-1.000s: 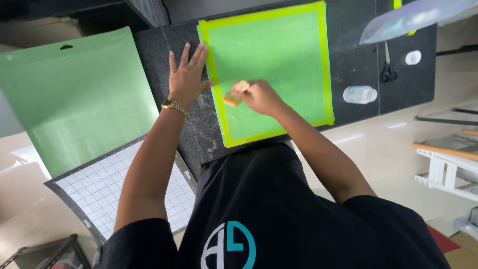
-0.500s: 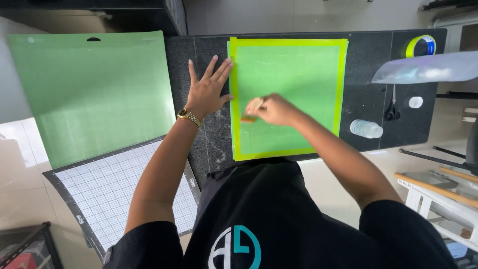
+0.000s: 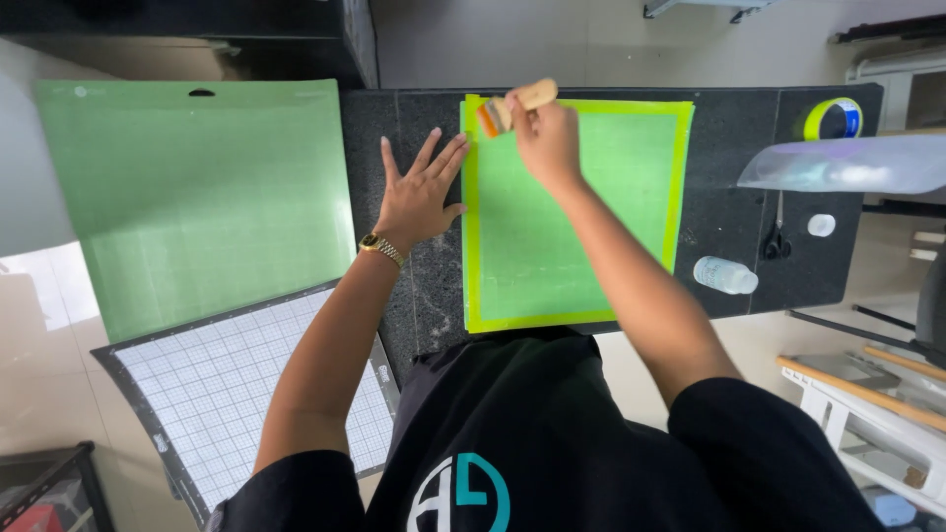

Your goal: Applying a layer of adhesive to a green cutting mat using a brush and a bottle of adhesive.

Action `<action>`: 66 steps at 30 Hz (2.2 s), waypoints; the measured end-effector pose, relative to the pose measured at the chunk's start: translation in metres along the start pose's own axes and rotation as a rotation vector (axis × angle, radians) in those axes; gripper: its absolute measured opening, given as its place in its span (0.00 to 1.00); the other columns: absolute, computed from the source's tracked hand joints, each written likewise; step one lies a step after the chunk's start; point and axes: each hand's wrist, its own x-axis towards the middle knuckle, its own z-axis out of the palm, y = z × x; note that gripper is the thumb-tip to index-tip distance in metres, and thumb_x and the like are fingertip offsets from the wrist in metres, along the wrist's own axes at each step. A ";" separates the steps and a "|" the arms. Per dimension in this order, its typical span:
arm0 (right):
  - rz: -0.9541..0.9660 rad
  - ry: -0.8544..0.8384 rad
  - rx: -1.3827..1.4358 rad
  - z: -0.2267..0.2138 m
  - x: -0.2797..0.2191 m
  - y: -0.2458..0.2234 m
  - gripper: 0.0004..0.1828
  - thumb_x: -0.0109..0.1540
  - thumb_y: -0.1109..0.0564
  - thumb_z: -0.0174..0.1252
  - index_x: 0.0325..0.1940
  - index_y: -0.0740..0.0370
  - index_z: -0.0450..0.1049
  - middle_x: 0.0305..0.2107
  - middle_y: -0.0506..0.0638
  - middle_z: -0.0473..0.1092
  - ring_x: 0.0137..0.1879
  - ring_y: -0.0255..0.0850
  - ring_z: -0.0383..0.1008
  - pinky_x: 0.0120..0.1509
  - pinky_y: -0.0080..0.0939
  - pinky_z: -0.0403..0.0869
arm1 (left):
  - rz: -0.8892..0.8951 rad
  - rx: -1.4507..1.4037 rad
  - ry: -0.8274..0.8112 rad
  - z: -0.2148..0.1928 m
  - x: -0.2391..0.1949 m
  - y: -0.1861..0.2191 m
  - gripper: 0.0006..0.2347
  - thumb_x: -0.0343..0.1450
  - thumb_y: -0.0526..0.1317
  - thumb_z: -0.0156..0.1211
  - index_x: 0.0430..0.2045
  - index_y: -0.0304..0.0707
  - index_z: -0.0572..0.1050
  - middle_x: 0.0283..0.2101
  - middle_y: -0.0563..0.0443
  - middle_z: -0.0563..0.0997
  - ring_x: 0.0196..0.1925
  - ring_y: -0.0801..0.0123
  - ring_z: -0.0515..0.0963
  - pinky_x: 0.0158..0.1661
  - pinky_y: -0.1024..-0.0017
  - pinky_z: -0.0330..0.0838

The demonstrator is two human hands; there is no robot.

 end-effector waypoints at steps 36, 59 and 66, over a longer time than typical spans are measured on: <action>-0.099 0.224 -0.136 -0.094 -0.052 0.108 0.05 0.64 0.65 0.62 0.39 0.59 0.81 0.35 0.53 0.80 0.45 0.51 0.81 0.51 0.47 0.77 | -0.102 -0.156 -0.122 -0.016 0.000 0.015 0.38 0.70 0.54 0.58 0.75 0.53 0.45 0.79 0.65 0.44 0.80 0.62 0.38 0.67 0.19 0.23; -0.289 -0.214 0.246 -0.024 -0.181 0.013 0.06 0.64 0.59 0.62 0.43 0.54 0.82 0.43 0.54 0.80 0.49 0.53 0.80 0.59 0.53 0.76 | -0.099 -0.180 -0.155 -0.021 0.002 0.015 0.38 0.71 0.53 0.58 0.75 0.52 0.45 0.79 0.64 0.43 0.80 0.60 0.38 0.69 0.24 0.25; -0.088 0.017 -0.019 -0.110 -0.078 0.122 0.08 0.68 0.62 0.60 0.50 0.60 0.81 0.44 0.55 0.80 0.53 0.52 0.79 0.61 0.50 0.75 | -0.111 -0.143 -0.122 -0.016 0.001 0.020 0.38 0.70 0.52 0.59 0.76 0.49 0.47 0.79 0.62 0.44 0.80 0.59 0.38 0.70 0.26 0.25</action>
